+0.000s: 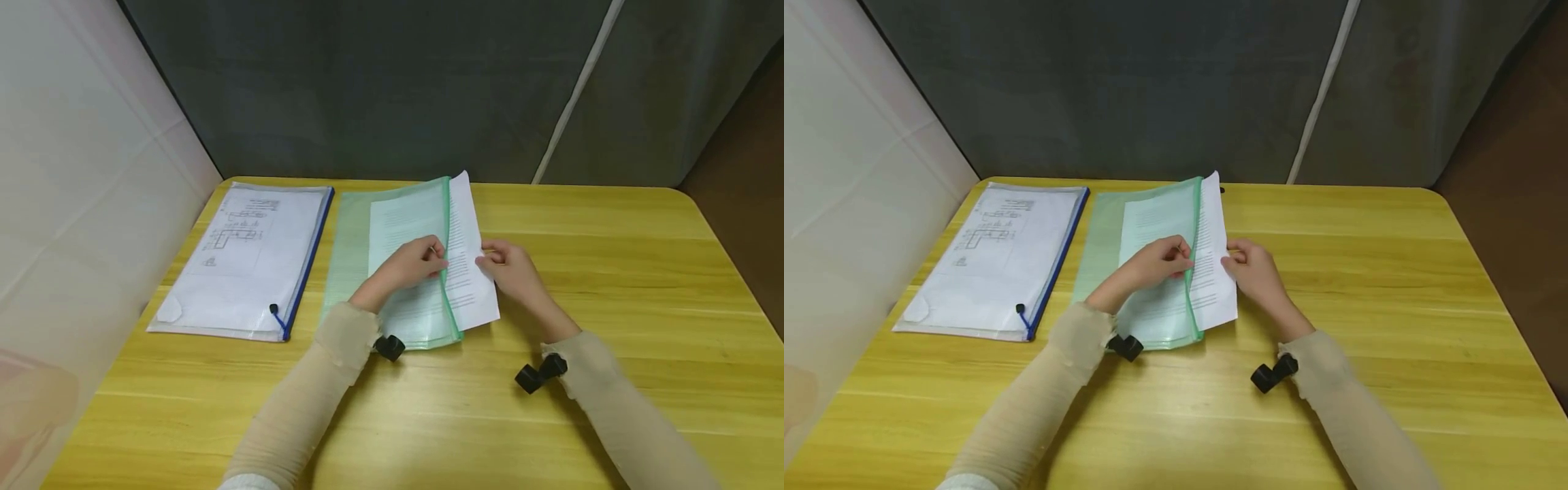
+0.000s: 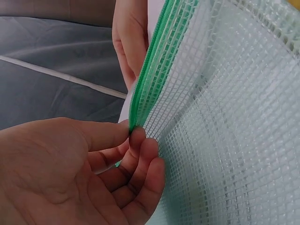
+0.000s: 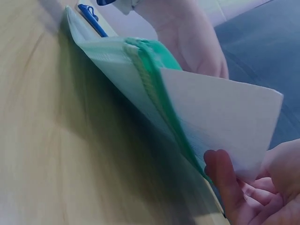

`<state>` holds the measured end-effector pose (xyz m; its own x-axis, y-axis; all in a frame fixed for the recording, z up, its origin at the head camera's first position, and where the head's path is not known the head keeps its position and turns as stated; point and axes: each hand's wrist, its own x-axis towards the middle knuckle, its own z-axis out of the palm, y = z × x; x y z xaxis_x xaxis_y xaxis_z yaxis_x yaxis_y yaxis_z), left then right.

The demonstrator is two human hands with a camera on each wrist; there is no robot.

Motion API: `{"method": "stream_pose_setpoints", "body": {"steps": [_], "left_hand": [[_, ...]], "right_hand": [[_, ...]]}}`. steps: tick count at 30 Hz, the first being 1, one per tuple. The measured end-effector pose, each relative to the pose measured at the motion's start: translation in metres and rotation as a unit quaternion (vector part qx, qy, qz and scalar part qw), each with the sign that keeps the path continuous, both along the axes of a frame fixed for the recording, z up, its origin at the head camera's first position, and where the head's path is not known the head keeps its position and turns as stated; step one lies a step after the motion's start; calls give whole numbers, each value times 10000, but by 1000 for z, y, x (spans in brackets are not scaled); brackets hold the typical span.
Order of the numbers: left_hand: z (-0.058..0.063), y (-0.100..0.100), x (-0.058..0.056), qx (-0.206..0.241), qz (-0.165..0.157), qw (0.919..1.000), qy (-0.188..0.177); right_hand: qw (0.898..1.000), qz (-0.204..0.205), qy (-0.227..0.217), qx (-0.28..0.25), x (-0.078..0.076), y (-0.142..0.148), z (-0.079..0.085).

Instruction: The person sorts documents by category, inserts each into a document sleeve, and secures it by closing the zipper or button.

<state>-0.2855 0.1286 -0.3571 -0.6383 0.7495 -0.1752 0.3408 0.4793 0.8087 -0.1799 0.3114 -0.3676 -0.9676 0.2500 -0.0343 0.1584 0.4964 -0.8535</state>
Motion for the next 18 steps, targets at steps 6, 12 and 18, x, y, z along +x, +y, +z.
{"method": "stream_pose_setpoints", "body": {"steps": [6, 12, 18], "left_hand": [[0, 0, 1, -35, -32, 10000, 58], [0, 0, 3, -60, -101, 9998, 157], [0, 0, 5, -31, -171, 9997, 193]], "right_hand": [[9990, 268, -360, 56, -11, -10, -3], [9944, 673, -774, -274, -19, -20, -3], [9871, 1166, -1084, -150, -27, -28, -3]]}}
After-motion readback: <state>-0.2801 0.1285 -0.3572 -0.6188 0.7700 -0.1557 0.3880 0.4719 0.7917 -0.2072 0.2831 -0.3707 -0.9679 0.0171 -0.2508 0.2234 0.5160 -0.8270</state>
